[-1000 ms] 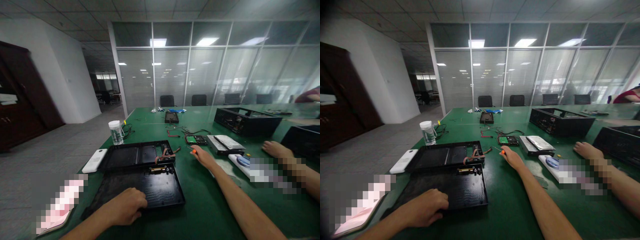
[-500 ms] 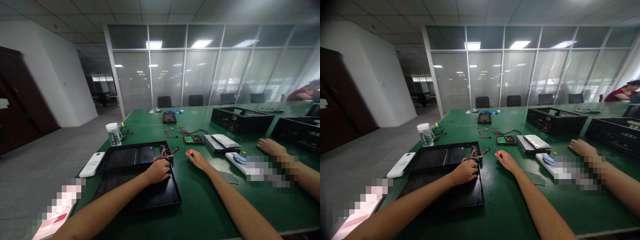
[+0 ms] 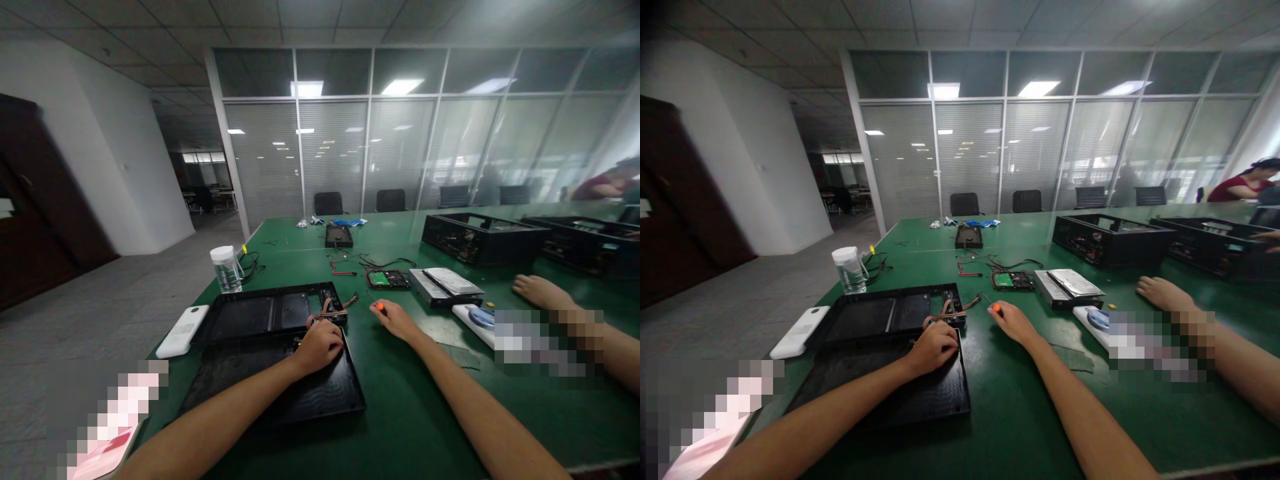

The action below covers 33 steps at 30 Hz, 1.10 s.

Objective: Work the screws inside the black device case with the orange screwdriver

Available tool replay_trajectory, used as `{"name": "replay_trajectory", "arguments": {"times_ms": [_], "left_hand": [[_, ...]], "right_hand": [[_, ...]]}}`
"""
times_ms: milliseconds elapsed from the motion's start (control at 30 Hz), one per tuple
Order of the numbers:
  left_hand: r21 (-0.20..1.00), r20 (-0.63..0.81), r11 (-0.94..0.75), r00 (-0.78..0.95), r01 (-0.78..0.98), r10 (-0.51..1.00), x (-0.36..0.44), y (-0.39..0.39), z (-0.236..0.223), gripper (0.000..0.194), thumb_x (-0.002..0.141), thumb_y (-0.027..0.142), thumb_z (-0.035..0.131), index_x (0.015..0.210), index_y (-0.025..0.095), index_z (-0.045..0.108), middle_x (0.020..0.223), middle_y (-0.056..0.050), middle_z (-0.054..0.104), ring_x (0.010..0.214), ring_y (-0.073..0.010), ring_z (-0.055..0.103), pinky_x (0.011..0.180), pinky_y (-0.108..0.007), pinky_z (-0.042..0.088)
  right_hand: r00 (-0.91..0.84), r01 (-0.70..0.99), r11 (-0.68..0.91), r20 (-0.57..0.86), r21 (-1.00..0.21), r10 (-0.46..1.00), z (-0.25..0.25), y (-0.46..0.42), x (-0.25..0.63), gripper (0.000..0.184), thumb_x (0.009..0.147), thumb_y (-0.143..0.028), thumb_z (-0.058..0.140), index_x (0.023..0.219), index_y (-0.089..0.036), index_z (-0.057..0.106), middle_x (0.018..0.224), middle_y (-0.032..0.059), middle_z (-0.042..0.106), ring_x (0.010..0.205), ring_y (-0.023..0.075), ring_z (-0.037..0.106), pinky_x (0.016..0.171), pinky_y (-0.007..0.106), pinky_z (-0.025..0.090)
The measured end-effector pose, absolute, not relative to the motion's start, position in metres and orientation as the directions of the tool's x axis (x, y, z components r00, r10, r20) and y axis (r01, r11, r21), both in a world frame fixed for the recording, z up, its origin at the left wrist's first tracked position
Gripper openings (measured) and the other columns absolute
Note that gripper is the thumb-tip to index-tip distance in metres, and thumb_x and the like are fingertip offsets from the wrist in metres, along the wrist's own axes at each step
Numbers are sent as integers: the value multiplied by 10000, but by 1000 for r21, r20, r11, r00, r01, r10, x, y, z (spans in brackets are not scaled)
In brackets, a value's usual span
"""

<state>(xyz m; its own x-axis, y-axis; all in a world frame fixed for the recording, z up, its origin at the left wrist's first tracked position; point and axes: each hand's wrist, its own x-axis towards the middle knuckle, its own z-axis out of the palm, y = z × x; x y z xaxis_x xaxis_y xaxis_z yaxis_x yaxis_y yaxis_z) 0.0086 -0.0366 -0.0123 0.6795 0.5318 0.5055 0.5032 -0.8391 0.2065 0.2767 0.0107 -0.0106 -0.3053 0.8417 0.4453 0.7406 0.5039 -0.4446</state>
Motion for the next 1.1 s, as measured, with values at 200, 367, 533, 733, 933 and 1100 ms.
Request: {"name": "replay_trajectory", "arguments": {"times_ms": [200,367,533,733,933,1100], "left_hand": [[147,572,-820,629,553,526,6,-34,-16,157,868,180,458,826,164,609,861,-46,634,841,-161,548,789,-299,405],[39,547,-840,692,541,471,7,-30,-17,137,841,156,470,759,153,580,814,-51,619,801,-155,555,762,-287,419],[72,561,-871,702,486,438,3,-29,-16,135,825,142,482,729,157,575,828,-38,629,809,-145,552,782,-276,409],[63,516,-869,729,492,450,3,-33,-14,149,834,155,465,742,157,583,840,-51,625,808,-151,550,763,-278,403],[107,506,-883,739,457,444,2,-32,-13,145,840,151,465,747,163,575,868,-42,624,837,-148,548,774,-275,392],[171,504,-874,722,455,474,0,-32,-12,105,832,134,480,801,168,574,867,-32,619,850,-149,540,798,-274,388]], "right_hand": [[-285,745,489,445,-454,849,-9,9,278,386,876,-483,342,843,-195,597,785,41,611,728,170,572,705,278,413],[-265,775,462,442,-431,857,-5,7,279,423,875,-509,317,834,-201,604,745,35,612,712,175,572,685,275,407],[-244,806,431,437,-406,866,-3,6,280,434,873,-524,302,771,-200,572,730,42,609,700,177,566,659,270,394],[-247,841,419,444,-343,861,1,4,277,405,876,-505,307,734,-207,542,720,44,606,699,188,568,659,281,384],[-156,837,329,384,-438,910,6,2,272,343,745,-330,534,1050,-201,445,774,28,586,650,169,550,604,260,381],[-206,759,468,517,-452,831,20,2,278,203,712,-228,472,910,-188,452,911,66,529,785,170,520,728,282,408]]}}
